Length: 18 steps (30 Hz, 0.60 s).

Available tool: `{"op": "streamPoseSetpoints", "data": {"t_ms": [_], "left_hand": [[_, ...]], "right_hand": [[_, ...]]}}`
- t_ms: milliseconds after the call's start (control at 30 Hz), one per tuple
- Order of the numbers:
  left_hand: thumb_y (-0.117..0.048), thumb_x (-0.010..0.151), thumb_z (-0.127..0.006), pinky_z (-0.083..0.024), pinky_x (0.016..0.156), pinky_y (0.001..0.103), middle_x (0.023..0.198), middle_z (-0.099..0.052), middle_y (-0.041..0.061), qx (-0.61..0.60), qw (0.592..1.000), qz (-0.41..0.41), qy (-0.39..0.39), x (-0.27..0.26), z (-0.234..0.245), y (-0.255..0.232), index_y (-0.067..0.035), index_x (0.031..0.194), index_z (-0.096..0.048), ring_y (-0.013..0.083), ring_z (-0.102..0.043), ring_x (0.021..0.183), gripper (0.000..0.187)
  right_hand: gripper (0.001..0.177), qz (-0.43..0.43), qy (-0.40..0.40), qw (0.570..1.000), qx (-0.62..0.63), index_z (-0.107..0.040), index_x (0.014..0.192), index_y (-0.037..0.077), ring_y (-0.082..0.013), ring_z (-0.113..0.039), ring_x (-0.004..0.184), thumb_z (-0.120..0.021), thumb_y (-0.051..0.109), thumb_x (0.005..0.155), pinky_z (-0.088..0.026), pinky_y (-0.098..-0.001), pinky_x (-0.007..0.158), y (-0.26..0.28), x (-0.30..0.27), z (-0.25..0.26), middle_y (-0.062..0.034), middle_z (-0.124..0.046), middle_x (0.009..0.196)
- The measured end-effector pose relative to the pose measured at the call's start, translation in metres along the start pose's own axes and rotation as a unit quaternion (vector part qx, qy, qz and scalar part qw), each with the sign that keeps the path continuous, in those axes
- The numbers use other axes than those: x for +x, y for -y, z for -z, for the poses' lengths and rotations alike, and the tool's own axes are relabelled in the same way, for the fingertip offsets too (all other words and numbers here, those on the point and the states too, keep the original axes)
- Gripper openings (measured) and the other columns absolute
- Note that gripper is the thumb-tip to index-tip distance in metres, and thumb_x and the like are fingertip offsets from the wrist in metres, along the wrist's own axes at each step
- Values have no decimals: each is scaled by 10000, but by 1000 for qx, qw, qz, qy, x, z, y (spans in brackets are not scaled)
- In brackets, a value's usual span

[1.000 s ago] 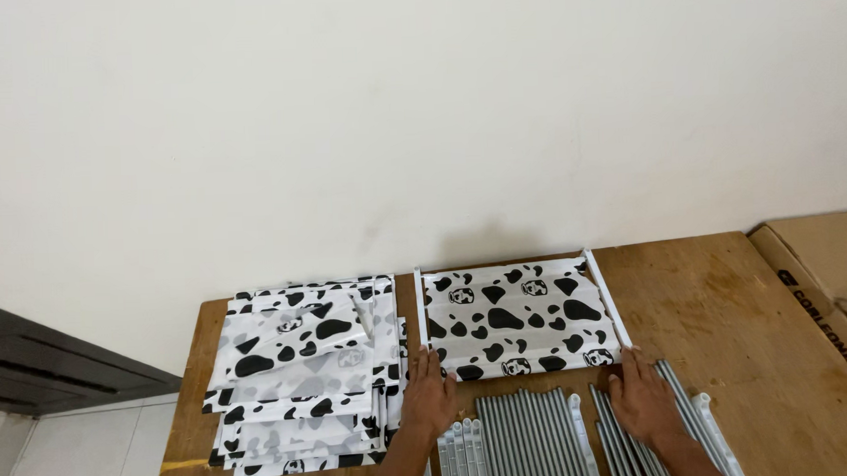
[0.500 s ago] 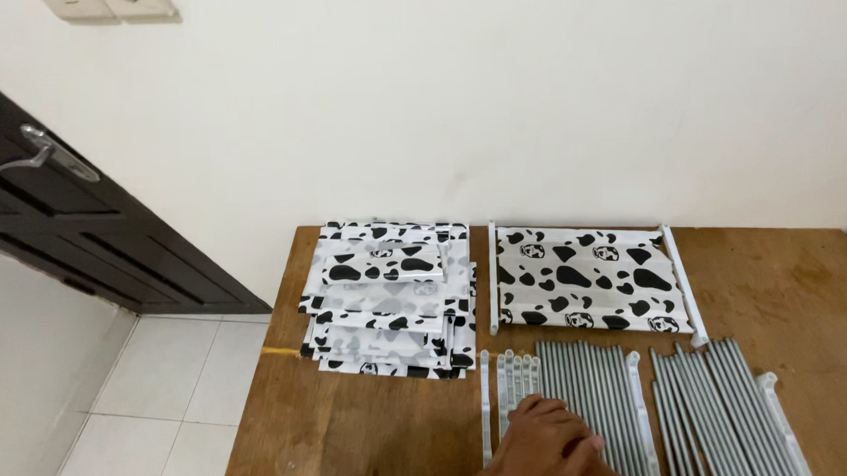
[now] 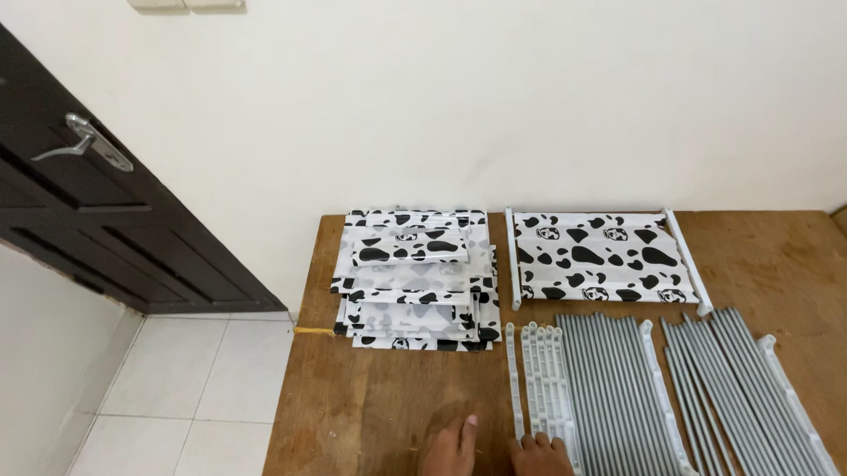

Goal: The person assembles a small fabric-covered frame by inserting metal rods into white plastic connectors and attaching patterned fabric panels. The person handles multiple rods and connectors, aligns the fabric, and secures the frame on a wooden table.

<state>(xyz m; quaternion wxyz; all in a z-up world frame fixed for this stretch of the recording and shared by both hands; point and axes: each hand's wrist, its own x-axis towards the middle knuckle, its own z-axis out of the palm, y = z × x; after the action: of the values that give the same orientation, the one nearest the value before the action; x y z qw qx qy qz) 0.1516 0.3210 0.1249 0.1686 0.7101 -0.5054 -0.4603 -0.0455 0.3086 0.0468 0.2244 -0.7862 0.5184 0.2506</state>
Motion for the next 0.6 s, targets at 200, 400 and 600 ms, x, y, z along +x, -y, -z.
{"op": "streamPoseSetpoints", "data": {"t_ms": [200,400,600], "left_hand": [[-329,1019,-517,-475,1044,439,1214,-683,196,28,999,-23,17,13,13,60,-62,1215,-685,343,-649,1171,373],[-201,945,-583,-449,1084,409,1317,-617,154,35,985,-151,78,-12,55,69,-102,1279,-639,327,-573,1267,353],[-175,857,-688,-338,1129,491,1506,-416,269,18,910,-405,86,-33,105,53,-58,1488,-453,451,-368,1405,684]], "right_hand": [[365,-74,-80,994,-32,-547,1372,141,-296,-569,1195,-493,262,1031,-442,-483,974,11,23,-49,-146,-628,1185],[355,-123,-94,986,62,-565,1284,169,-276,-608,1132,-637,249,945,-471,-438,951,69,-36,22,-141,-647,1104],[183,-50,-120,926,354,-654,1061,111,-193,-640,815,-646,211,908,-524,-335,763,117,-134,129,-54,-678,842]]}}
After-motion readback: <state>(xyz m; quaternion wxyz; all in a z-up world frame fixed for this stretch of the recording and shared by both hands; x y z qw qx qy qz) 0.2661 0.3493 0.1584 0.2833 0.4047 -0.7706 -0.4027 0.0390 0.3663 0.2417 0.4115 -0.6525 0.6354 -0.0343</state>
